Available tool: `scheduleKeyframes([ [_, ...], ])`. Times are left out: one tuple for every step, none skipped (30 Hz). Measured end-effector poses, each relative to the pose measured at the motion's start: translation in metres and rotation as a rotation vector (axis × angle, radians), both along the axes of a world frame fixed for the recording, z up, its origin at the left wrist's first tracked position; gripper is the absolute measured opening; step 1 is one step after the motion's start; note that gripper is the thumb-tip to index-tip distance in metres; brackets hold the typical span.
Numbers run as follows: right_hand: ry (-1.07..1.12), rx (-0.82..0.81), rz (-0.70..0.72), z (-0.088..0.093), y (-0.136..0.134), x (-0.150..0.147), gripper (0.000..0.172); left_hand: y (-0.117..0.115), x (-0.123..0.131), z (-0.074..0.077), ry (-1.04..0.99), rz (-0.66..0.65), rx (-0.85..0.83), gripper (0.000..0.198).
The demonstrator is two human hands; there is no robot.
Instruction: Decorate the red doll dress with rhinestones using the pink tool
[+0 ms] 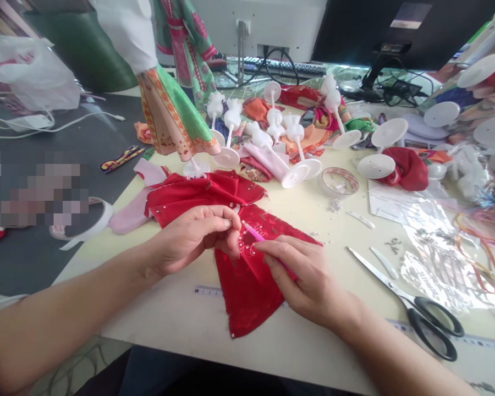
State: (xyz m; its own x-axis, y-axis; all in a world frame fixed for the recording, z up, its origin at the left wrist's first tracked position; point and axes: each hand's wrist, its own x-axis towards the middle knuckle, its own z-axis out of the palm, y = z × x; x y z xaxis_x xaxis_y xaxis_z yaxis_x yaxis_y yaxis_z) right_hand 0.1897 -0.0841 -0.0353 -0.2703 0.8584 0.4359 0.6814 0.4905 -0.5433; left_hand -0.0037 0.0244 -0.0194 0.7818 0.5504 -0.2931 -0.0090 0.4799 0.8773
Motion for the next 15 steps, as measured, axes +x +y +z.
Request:
scheduleKeyframes([
  [-0.002,-0.006,0.003,0.0000,-0.0002,0.0001,0.030,-0.0001,0.0000,0.0006,0.001,0.003,0.004,0.017],
  [-0.005,-0.011,0.004,0.0000,-0.0004,0.0001,0.030,-0.0002,0.0000,0.0009,0.000,0.003,0.010,0.018],
  [-0.008,-0.012,0.004,0.0000,-0.0006,0.0001,0.030,-0.0003,0.0000,0.0010,-0.002,0.000,0.016,0.019],
  [-0.010,-0.010,0.003,-0.0001,-0.0007,0.0000,0.030,-0.0004,0.0001,0.0007,-0.003,-0.005,0.022,0.018],
  [-0.013,-0.009,0.002,-0.0001,-0.0007,0.0000,0.030,-0.0006,0.0003,0.0001,-0.002,-0.012,0.026,0.018],
  [-0.016,-0.010,0.002,-0.0001,-0.0007,-0.0002,0.029,-0.0008,0.0005,-0.0007,0.005,-0.018,0.028,0.017],
  [-0.019,-0.014,0.003,-0.0001,-0.0007,-0.0003,0.029,-0.0010,0.0007,-0.0016,0.014,-0.023,0.029,0.016],
  [-0.022,-0.020,0.006,0.0000,-0.0006,-0.0005,0.029,-0.0013,0.0010,-0.0025,0.022,-0.029,0.029,0.016],
  [-0.024,-0.026,0.009,0.0002,-0.0005,-0.0007,0.028,-0.0016,0.0013,-0.0034,0.027,-0.033,0.028,0.016],
  [-0.027,-0.032,0.013,0.0005,-0.0005,-0.0008,0.028,-0.0018,0.0016,-0.0042,0.029,-0.035,0.029,0.016],
  [-0.029,-0.038,0.015,0.0007,-0.0004,-0.0010,0.028,-0.0020,0.0019,-0.0047,0.029,-0.035,0.030,0.015],
  [-0.030,-0.040,0.014,0.0010,-0.0004,-0.0011,0.028,-0.0021,0.0021,-0.0050,0.027,-0.032,0.029,0.015],
  [-0.031,-0.040,0.015,0.0012,-0.0005,-0.0012,0.028,-0.0021,0.0022,-0.0051,0.024,-0.029,0.028,0.015],
  [-0.032,-0.039,0.014,0.0014,-0.0005,-0.0013,0.028,-0.0021,0.0021,-0.0051,0.021,-0.024,0.026,0.015],
  [-0.032,-0.036,0.014,0.0015,-0.0007,-0.0013,0.028,-0.0019,0.0019,-0.0050,0.020,-0.021,0.023,0.014],
])
